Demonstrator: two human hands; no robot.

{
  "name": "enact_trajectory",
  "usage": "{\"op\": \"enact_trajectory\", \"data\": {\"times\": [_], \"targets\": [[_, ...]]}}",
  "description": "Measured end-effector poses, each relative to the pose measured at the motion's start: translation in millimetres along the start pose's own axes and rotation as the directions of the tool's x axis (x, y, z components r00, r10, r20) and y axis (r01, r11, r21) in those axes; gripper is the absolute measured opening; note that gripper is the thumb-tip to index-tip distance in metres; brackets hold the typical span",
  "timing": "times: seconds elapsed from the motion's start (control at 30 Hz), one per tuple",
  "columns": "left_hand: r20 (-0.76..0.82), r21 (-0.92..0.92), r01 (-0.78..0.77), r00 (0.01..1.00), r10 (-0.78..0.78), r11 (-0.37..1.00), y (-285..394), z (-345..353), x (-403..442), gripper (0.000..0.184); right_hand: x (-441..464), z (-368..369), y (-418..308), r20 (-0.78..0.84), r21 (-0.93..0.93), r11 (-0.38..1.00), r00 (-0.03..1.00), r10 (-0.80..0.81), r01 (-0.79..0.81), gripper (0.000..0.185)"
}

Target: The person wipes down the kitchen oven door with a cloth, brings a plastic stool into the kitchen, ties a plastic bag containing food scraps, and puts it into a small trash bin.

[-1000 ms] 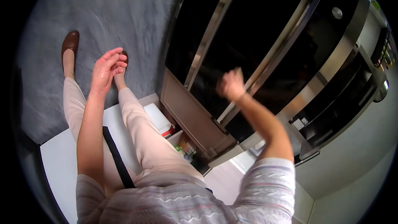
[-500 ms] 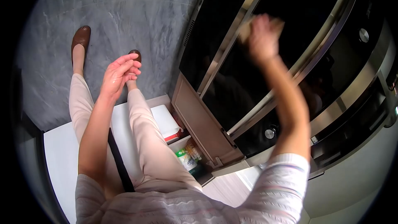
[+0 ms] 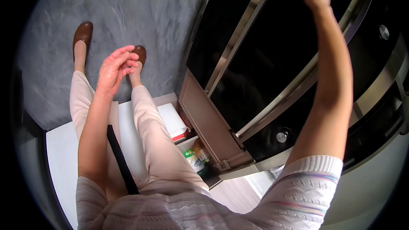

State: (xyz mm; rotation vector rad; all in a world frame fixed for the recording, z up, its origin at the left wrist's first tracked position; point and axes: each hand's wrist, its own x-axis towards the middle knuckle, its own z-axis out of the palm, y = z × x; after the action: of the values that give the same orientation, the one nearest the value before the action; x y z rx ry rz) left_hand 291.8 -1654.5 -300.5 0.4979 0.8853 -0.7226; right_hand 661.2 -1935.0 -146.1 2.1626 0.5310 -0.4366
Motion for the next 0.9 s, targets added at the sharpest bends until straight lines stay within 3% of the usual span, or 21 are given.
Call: {"op": "enact_trajectory", "data": {"times": [0.03,0.1,0.13,0.17,0.2,0.23,0.27,0.3,0.33,0.4,0.43,0.47,0.53,0.57,0.6,0.63,0.77,0.8,0.83,0.87,0.9], "targets": [[-0.020,0.006,0.000,1.000,0.000,1.000,-4,1,1,0.027,-3,10,4,-0.083,-0.124,0.989,0.993,-0.090,0.079,0.039],[-0.039,0.008,0.015,0.999,-0.015,1.000,-12,4,4,0.027,-31,28,-27,0.060,0.060,0.995,0.995,-0.083,0.079,0.042],[-0.033,0.012,0.017,0.999,-0.016,1.000,-16,5,6,0.027,-62,103,-13,-0.066,-0.244,0.906,0.926,-0.372,0.347,0.042],[-0.015,0.004,0.018,1.000,-0.018,1.000,-16,8,2,0.027,-117,93,-57,0.302,-0.305,0.814,0.861,-0.410,0.495,0.041],[-0.002,-0.005,0.006,1.000,-0.006,1.000,-11,10,-1,0.028,-175,97,-89,0.424,-0.052,0.822,0.758,-0.496,0.567,0.039],[0.005,-0.014,-0.020,1.000,0.021,1.000,-6,11,-4,0.028,-257,153,-100,0.287,0.010,0.707,0.675,-0.680,0.708,0.039],[0.026,0.005,-0.070,0.997,0.070,0.998,-2,9,-9,0.028,-330,154,-111,0.347,0.110,0.546,0.482,-0.804,0.831,0.038],[0.008,-0.006,-0.085,0.996,0.085,0.996,2,5,-8,0.029,-412,189,-116,0.391,0.296,0.555,0.432,-0.813,0.777,0.039],[-0.006,-0.018,-0.092,0.996,0.092,0.996,6,0,-7,0.029,-426,114,-103,0.490,0.426,0.564,0.344,-0.801,0.708,0.042],[-0.047,-0.091,-0.087,0.995,0.082,0.992,9,-8,-3,0.030,-438,87,-72,0.566,0.454,0.585,0.289,-0.772,0.672,0.045],[-0.004,-0.095,-0.092,0.996,0.092,0.991,11,-6,-2,0.031,-443,113,-44,0.412,0.219,0.542,0.426,-0.805,0.812,0.046],[0.036,-0.095,-0.098,0.994,0.102,0.991,13,-6,-1,0.032,-366,47,-48,0.521,0.331,0.596,0.384,-0.762,0.732,0.046],[0.063,-0.081,-0.095,0.993,0.101,0.992,16,-7,0,0.032,-270,52,-14,0.456,0.024,0.693,0.609,-0.649,0.721,0.047],[0.048,-0.062,-0.078,0.996,0.081,0.995,15,-9,-2,0.032,-217,63,13,0.288,-0.032,0.823,0.794,-0.535,0.567,0.049],[0.038,-0.038,-0.055,0.998,0.057,0.998,14,-10,-3,0.032,-161,41,23,0.357,-0.315,0.811,0.853,-0.379,0.493,0.049],[0.044,-0.058,-0.050,0.998,0.052,0.997,12,-11,-4,0.032,-115,60,56,-0.004,-0.334,0.887,0.941,-0.338,0.317,0.047],[0.020,-0.104,-0.054,0.998,0.056,0.993,15,-8,-6,0.029,-100,46,49,-0.054,-0.322,0.909,0.954,-0.297,0.264,0.050],[0.030,-0.117,-0.056,0.998,0.060,0.992,17,-7,-6,0.029,-124,46,29,0.035,-0.261,0.927,0.962,-0.270,0.270,0.052],[0.041,-0.130,-0.061,0.997,0.067,0.990,24,-8,-5,0.029,-155,72,20,-0.032,-0.110,0.903,0.906,-0.421,0.416,0.054],[0.038,-0.149,-0.059,0.997,0.066,0.987,30,-7,-3,0.028,-193,80,-3,0.141,0.083,0.916,0.905,-0.402,0.394,0.054],[0.044,-0.172,-0.067,0.996,0.075,0.983,37,-8,-4,0.029,-232,85,-28,0.374,0.043,0.891,0.820,-0.433,0.451,0.054]]}}
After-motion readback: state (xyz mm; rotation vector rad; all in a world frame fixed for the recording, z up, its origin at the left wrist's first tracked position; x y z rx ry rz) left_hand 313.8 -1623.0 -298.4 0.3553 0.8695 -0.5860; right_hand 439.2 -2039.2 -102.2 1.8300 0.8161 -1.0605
